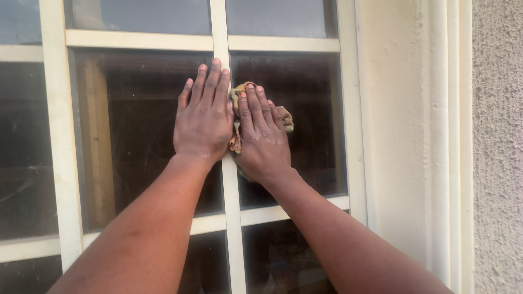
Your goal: Cleaning an exterior window pane and frame using a cloth.
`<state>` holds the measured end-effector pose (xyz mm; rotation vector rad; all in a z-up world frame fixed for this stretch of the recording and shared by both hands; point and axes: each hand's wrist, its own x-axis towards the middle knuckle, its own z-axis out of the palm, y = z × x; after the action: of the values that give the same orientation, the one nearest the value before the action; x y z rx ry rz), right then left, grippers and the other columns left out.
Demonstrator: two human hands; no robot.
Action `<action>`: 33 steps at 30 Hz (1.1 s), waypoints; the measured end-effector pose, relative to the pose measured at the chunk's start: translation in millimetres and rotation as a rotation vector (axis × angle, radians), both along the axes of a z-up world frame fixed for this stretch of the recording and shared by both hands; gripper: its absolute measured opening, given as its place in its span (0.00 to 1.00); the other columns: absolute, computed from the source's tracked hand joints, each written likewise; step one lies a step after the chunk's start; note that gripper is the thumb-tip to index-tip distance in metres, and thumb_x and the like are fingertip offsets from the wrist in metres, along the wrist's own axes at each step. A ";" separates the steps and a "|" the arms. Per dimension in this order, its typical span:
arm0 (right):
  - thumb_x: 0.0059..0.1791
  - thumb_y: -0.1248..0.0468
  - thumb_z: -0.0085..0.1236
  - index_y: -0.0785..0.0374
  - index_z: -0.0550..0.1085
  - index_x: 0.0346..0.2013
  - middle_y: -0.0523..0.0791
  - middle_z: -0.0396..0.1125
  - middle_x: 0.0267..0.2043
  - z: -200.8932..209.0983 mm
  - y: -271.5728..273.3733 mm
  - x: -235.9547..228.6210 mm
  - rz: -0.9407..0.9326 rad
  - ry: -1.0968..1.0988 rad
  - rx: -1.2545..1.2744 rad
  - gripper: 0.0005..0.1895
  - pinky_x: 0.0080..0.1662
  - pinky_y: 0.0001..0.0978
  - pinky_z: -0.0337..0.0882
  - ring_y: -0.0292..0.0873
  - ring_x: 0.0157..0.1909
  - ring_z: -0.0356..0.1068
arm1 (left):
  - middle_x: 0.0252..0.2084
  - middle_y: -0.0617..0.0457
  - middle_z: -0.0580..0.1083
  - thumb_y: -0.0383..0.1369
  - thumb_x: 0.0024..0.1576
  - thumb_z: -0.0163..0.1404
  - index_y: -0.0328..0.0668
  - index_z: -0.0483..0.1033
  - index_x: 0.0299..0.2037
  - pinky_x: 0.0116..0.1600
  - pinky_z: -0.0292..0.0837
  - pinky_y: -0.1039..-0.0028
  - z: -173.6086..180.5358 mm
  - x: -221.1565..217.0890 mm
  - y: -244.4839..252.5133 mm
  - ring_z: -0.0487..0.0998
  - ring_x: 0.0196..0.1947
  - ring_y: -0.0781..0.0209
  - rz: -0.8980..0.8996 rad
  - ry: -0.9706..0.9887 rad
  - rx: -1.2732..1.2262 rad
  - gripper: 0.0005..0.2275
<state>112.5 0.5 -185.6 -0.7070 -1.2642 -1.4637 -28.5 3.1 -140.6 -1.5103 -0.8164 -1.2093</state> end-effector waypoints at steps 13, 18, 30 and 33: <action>0.47 0.62 0.48 0.75 0.58 0.72 0.59 0.53 0.75 4.2 11.4 103.9 -0.008 0.248 0.002 0.39 0.71 0.51 0.53 0.62 0.76 0.53 | 0.81 0.53 0.42 0.43 0.71 0.23 0.48 0.45 0.78 0.78 0.37 0.56 -5.6 3.1 -15.7 0.42 0.80 0.53 0.038 -0.023 -0.104 0.25; 0.45 0.62 0.52 0.75 0.61 0.70 0.60 0.55 0.73 6.2 9.4 59.7 -0.004 0.230 0.024 0.39 0.68 0.55 0.58 0.63 0.74 0.56 | 0.81 0.52 0.41 0.44 0.71 0.22 0.48 0.45 0.78 0.78 0.36 0.56 -7.6 3.1 -12.1 0.42 0.80 0.53 0.030 -0.025 -0.107 0.25; 0.45 0.64 0.44 0.69 0.62 0.71 0.56 0.57 0.74 -8.8 6.3 65.8 -0.037 -0.081 0.016 0.37 0.69 0.49 0.58 0.58 0.74 0.59 | 0.81 0.53 0.42 0.43 0.71 0.23 0.51 0.45 0.77 0.78 0.36 0.57 -7.5 2.1 -8.3 0.43 0.79 0.54 0.031 -0.029 -0.081 0.24; 0.46 0.66 0.43 0.74 0.63 0.69 0.59 0.58 0.71 -3.5 11.3 95.6 -0.021 0.044 0.041 0.35 0.67 0.51 0.59 0.63 0.72 0.59 | 0.81 0.52 0.43 0.43 0.71 0.22 0.48 0.46 0.77 0.78 0.37 0.56 -10.3 2.3 -14.6 0.44 0.79 0.53 0.049 -0.025 -0.098 0.25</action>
<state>208.1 11.8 -189.1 -0.7232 -1.1930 -1.4795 -26.2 -11.5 -150.9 -1.5479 -0.9364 -1.1679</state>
